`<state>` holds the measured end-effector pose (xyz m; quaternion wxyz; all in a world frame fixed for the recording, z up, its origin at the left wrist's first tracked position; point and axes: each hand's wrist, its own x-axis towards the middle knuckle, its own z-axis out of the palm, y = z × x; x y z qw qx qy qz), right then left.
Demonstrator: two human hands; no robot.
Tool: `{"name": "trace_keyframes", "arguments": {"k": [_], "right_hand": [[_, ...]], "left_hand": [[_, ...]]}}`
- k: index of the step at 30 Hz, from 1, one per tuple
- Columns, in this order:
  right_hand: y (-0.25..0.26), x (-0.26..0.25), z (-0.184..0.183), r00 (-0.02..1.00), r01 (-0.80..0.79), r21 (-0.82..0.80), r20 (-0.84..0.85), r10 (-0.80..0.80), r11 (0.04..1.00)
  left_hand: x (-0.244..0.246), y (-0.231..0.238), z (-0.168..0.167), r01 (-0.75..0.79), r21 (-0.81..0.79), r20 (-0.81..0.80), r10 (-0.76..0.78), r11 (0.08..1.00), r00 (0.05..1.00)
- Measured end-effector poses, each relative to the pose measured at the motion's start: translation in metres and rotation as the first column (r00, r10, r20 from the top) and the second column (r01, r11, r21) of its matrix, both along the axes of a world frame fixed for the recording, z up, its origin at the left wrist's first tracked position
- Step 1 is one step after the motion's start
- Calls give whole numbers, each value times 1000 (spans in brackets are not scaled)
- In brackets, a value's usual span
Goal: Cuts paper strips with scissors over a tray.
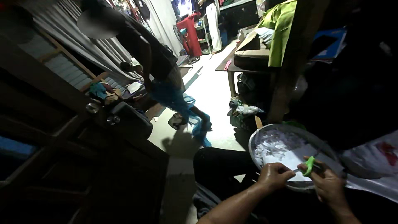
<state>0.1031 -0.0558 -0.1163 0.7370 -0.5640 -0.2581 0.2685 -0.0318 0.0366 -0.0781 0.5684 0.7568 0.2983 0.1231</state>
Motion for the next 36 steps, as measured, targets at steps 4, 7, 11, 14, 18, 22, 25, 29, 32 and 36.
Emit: {"name": "trace_keyframes", "arguments": {"k": [4, 7, 11, 14, 18, 22, 25, 29, 32, 36], "right_hand": [[1, 2, -5, 1000, -1, -28, 4, 1, 1000], [0, 7, -7, 1000, 6, -50, -6, -6, 999], [0, 10, -8, 1000, 8, -93, -24, -10, 996], [-2, 6, -3, 997, -62, -84, 30, 64, 995], [-3, 11, -7, 975, -210, -9, 65, 211, 978], [-6, 11, -2, 971, -240, 2, 5, 240, 971], [-8, 9, 3, 969, -245, -10, -20, 245, 970], [-8, 11, -4, 976, -220, 28, -3, 220, 975], [-9, 14, -2, 988, -154, 2, 24, 154, 988], [-10, 19, 1, 998, -67, -66, 13, 68, 996]], "left_hand": [[-2, 2, -1, 1, -26, 7, -1, 1000, 1000], [-5, 4, -3, -12, -39, -7, 12, 999, 1000], [-7, 8, -6, -93, -63, 39, 96, 994, 995], [-4, 10, -8, -108, -66, 84, 113, 992, 990], [0, 7, -5, -73, -36, 117, 77, 997, 990], [1, 0, 0, -29, -37, 118, 34, 999, 992], [1, -2, -2, -21, -21, 106, 23, 1000, 994], [0, -1, 2, 3, -17, 51, -2, 1000, 999], [-2, 0, 7, 14, -7, 41, -13, 1000, 999], [-8, 5, 13, 15, -1, 10, -15, 1000, 1000]]}}
